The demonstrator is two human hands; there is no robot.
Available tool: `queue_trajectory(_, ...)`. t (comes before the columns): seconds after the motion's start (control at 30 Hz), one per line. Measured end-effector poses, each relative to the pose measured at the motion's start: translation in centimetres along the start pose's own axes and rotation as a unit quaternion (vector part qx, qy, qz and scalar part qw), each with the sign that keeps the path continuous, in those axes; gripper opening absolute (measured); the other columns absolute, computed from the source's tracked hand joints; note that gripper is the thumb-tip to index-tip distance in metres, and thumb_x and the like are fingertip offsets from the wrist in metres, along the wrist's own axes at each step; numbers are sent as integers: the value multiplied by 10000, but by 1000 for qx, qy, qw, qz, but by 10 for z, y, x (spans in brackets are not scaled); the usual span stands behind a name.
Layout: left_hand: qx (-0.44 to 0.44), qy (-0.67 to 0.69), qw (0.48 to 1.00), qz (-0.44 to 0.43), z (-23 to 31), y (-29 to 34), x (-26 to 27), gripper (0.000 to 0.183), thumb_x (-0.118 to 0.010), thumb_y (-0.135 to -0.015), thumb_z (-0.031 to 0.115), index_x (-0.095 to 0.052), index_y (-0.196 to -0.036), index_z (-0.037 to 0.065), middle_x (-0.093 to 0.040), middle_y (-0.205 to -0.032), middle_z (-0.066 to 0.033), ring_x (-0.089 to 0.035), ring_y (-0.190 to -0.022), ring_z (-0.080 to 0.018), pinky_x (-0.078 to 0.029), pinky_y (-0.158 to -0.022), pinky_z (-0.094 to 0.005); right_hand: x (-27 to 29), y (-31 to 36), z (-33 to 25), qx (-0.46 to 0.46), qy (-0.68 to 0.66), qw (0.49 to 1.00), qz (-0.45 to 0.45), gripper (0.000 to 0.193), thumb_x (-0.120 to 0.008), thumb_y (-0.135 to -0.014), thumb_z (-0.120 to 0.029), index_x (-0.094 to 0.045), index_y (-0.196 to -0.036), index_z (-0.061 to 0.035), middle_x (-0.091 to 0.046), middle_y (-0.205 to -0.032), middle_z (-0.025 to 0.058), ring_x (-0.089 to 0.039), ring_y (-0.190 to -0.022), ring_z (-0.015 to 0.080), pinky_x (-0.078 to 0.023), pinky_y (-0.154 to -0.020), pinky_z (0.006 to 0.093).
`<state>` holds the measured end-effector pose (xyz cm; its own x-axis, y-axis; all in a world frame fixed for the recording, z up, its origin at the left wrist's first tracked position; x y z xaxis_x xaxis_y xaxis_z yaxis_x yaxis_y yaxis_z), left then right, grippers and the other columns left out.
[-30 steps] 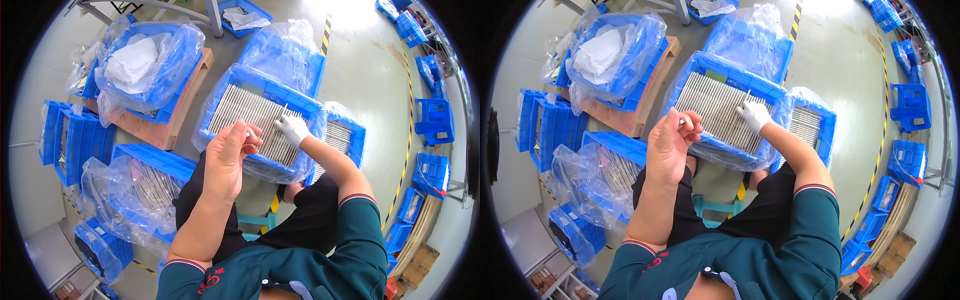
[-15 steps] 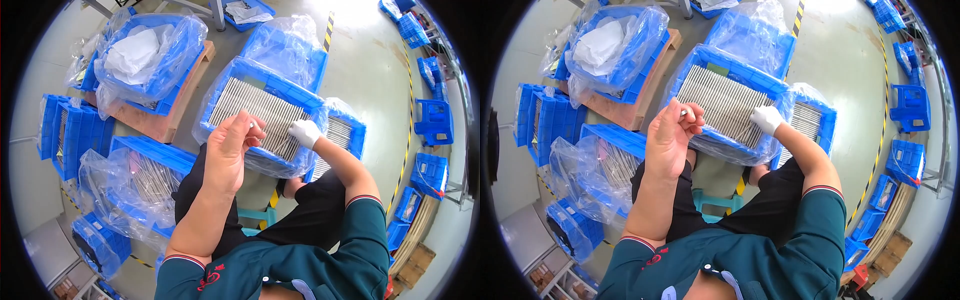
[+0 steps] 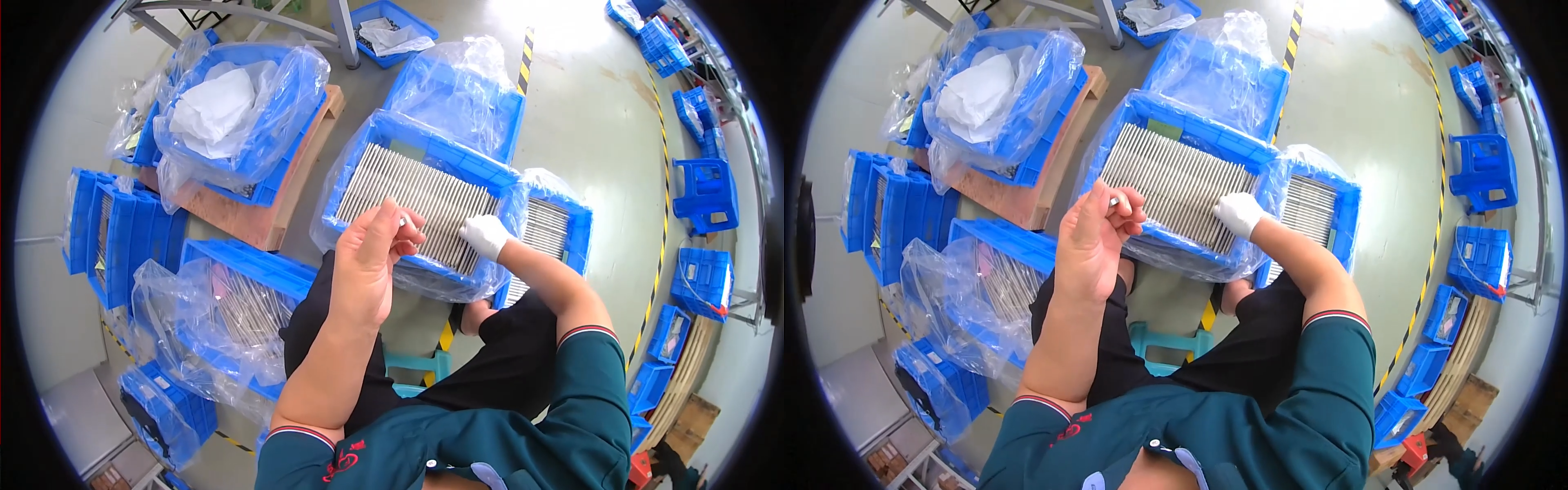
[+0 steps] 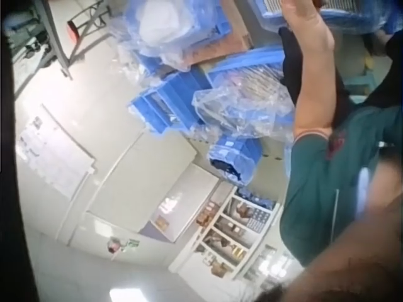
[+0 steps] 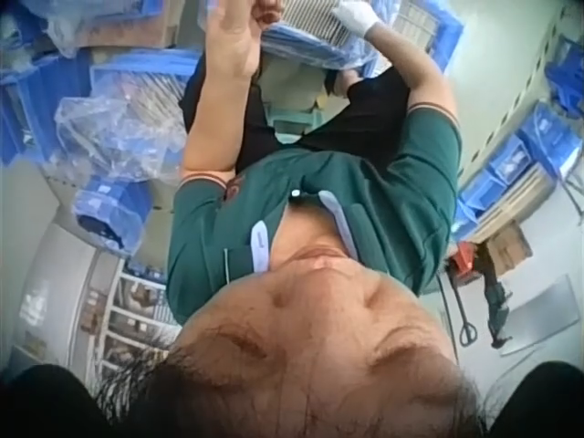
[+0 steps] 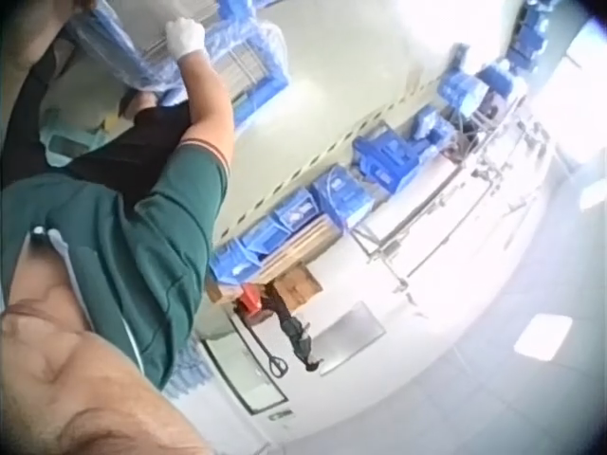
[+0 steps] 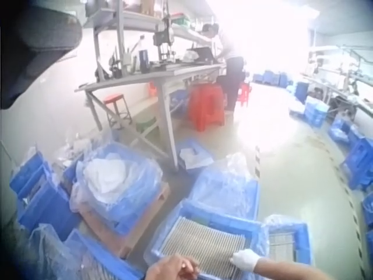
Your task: Sorting and inspecting metal rods from one blue crate to another.
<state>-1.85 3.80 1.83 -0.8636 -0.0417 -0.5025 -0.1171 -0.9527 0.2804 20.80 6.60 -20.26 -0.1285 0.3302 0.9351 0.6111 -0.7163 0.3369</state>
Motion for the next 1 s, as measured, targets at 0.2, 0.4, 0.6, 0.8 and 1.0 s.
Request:
queue_trajectory(0.2, 8, 26, 1000, -12, 1, 1, 3, 287, -550, -915, 318, -602, -781, 70, -604, -871, -69, -541, -747, -108, -408, -728, -262, 8, 7, 5, 40, -22, 999, -22, 92, -548, -727, -62, -630, -764, -45, -616, -720, 146, -642, -733, 313, -522, -635, 402)
queue_trajectory(0.4, 14, 13, 1000, -7, -1, 2, 1, 317, -530, -922, 345, -562, -769, 69, -599, -877, -78, -542, -752, -124, -415, -714, -269, 3, 6, -5, 7, -93, 994, -54, 128, -524, -753, -120, -622, -773, -39, -626, -734, 156, -639, -727, 331, -516, -641, 416)
queue_trajectory(0.6, 21, 15, 1000, -12, 0, 4, 3, 310, -529, -927, 324, -590, -780, 57, -598, -870, -74, -537, -745, -111, -411, -718, -256, 28, -32, 52, -152, -120, 955, 227, 185, -555, -765, -196, -609, -841, -36, -618, -846, 189, -606, -839, 341, -481, -764, 436)
queue_trajectory(0.8, 39, 23, 999, -26, -6, 0, -5, 310, -524, -928, 318, -594, -791, 49, -594, -864, -78, -535, -744, -116, -413, -719, -261, -23, -71, 111, -328, -294, 897, -49, 576, -459, -815, -473, -613, -1098, 3, -594, -1106, 239, -575, -1045, 334, -441, -908, 385)
queue_trajectory(1.0, 32, 1, 999, -22, 0, 1, 1, 328, -502, -936, 330, -559, -775, 50, -583, -869, -86, -526, -752, -141, -415, -714, -275, -10, -76, 75, -325, -254, 908, -70, 493, -510, -773, -408, -650, -1051, -26, -628, -1060, 205, -606, -995, 319, -469, -870, 381)
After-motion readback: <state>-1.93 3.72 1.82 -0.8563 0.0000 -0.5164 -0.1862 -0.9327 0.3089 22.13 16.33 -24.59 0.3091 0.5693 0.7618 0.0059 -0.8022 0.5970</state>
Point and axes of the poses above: each hand's wrist, its own y-axis away from the middle knuckle, its own x-axis out of the back of the hand, z = x × y, the point moved 3 cm from there along -y, towards the middle knuckle
